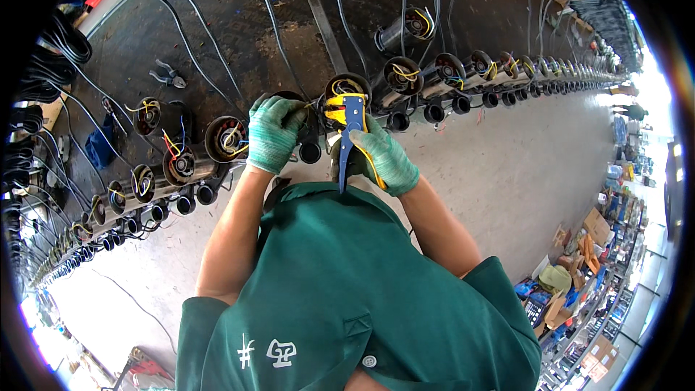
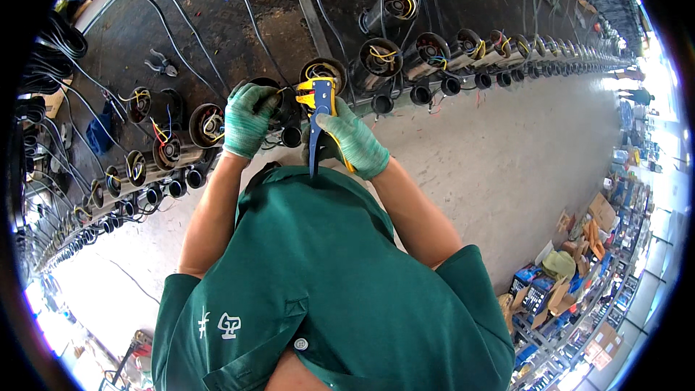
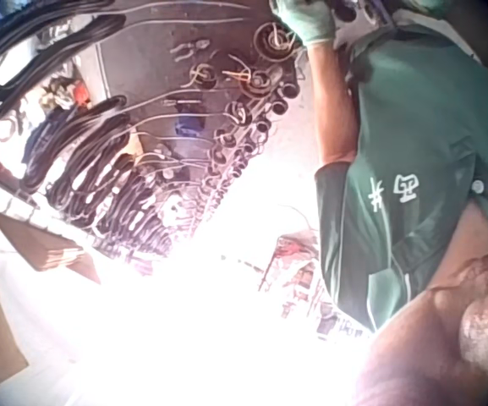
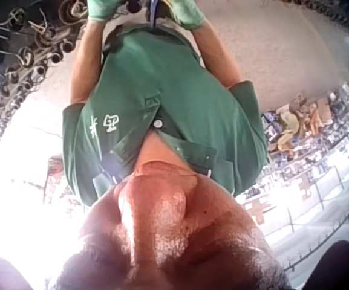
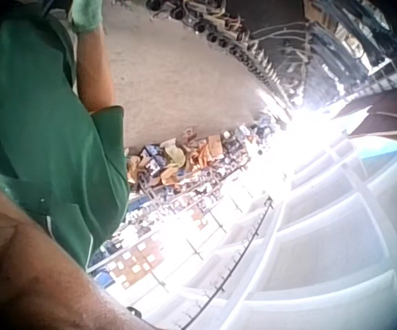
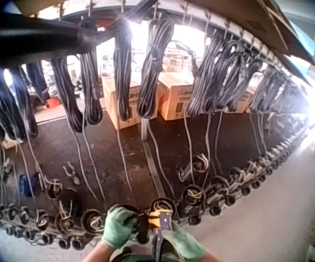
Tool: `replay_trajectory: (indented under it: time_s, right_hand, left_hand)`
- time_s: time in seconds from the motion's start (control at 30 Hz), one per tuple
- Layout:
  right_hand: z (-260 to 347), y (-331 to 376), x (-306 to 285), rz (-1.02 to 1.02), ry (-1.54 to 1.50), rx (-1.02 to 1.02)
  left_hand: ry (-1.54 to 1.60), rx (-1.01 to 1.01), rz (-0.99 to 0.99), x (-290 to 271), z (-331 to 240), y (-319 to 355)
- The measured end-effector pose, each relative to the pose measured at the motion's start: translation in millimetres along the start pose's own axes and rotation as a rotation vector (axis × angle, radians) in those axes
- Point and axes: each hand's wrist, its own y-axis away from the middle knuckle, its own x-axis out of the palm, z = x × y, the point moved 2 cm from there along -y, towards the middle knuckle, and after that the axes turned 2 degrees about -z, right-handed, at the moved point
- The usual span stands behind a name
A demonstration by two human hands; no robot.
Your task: The person uses a yellow and blue crimping tool to secure electrical wires into the terminals of cylindrical metal components arranged in a row on a workbench. The person systematically moves from one component to the next, stripping and crimping wires throughout the clip.
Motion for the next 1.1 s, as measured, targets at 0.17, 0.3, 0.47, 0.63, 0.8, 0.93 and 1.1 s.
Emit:
replay_trajectory:
  time_s: [0.17, 0.3, 0.47, 0.63, 0.8, 0.93, 1.1]
  right_hand:
    - [-6.7, -1.7, -5.8, -0.072, 0.148, -0.088]
    - [-7.3, 0.6, -6.5, -0.064, 0.131, -0.078]
    - [-2.3, 7.5, 1.8, -0.057, 0.098, -0.055]
    - [-13.7, 4.9, -5.0, -0.098, 0.157, -0.09]
    - [-12.3, 8.1, 0.8, -0.092, 0.162, -0.057]
    - [-9.4, 13.7, 10.3, -0.094, 0.151, -0.039]
    - [-34.6, -6.2, -0.5, -0.042, 0.189, -0.068]
  left_hand:
    - [0.168, -0.089, -0.054, -0.5, 7.9, -0.7]
    - [0.016, 0.092, 0.102, -14.9, 10.0, -8.9]
    - [-0.157, 0.278, 0.436, -34.8, 11.9, -22.9]
    - [-0.18, 0.206, 0.568, -37.5, 7.7, -24.8]
    - [-0.202, 0.237, 0.586, -34.8, 10.2, -24.3]
    - [-0.131, 0.122, 0.369, -22.6, 8.2, -8.1]
    - [0.003, -0.01, 0.164, -3.9, 9.3, 12.3]
